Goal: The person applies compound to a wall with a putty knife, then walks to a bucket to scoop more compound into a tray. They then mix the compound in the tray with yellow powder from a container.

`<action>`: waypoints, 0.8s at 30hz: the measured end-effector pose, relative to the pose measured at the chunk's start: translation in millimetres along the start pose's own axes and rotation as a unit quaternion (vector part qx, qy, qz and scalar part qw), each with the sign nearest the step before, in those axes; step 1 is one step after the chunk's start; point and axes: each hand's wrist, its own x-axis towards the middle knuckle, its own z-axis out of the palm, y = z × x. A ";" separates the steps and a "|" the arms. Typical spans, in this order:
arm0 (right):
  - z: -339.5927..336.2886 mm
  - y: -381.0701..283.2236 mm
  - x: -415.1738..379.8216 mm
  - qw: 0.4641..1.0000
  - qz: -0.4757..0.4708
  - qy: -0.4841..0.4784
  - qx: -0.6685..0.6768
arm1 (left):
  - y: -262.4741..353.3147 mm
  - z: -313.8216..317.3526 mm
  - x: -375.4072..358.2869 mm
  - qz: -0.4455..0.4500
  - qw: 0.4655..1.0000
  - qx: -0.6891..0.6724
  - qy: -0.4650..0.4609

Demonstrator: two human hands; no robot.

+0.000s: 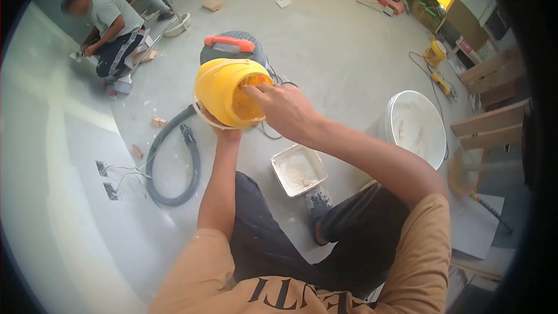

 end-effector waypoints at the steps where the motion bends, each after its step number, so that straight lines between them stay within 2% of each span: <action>1: -1.5 -3.8 0.0 1.000 0.005 0.001 0.016 | -1.1 -4.1 0.7 0.021 0.998 0.053 -0.013; 2: 1.0 -3.6 1.8 1.000 0.014 0.005 0.020 | -2.5 -8.8 -1.4 0.012 0.998 0.057 -0.014; 4: 4.6 -1.2 8.9 0.998 -0.031 0.052 0.024 | -2.0 1.1 -10.7 -0.067 0.991 -0.113 0.030; 5: 9.8 -2.5 11.6 0.998 -0.025 0.056 0.024 | -5.5 -15.8 -3.1 -0.008 0.999 0.029 -0.031; 9: 30.3 -4.9 25.2 1.000 -0.010 0.014 -0.025 | -4.9 -8.3 -5.2 -0.079 0.995 -0.054 -0.007; 12: 33.8 -1.6 28.9 0.999 -0.009 -0.005 -0.038 | -9.3 -2.2 -7.5 -0.063 0.998 -0.007 -0.029; 14: 34.1 0.0 27.2 0.999 -0.016 -0.004 -0.041 | -11.5 -2.3 -10.3 -0.028 0.994 0.095 -0.040; 16: 32.1 0.6 26.3 0.999 -0.006 -0.040 -0.037 | -11.0 -4.7 -10.8 -0.022 0.993 0.103 -0.049; 20: 56.3 -0.9 26.4 0.998 0.041 -0.035 -0.013 | -11.4 -5.8 -11.9 -0.026 0.995 0.082 -0.059; 22: 87.6 -2.0 28.2 0.984 0.145 0.088 0.059 | -11.8 -4.3 -11.3 -0.026 0.995 0.077 -0.063; 23: 98.7 3.4 28.2 0.983 0.146 0.091 0.062 | -11.0 -3.9 -11.3 -0.026 0.995 0.077 -0.063; 24: 99.4 9.7 27.1 0.970 0.159 0.118 0.141 | -12.1 0.7 -11.1 -0.027 0.994 0.080 -0.065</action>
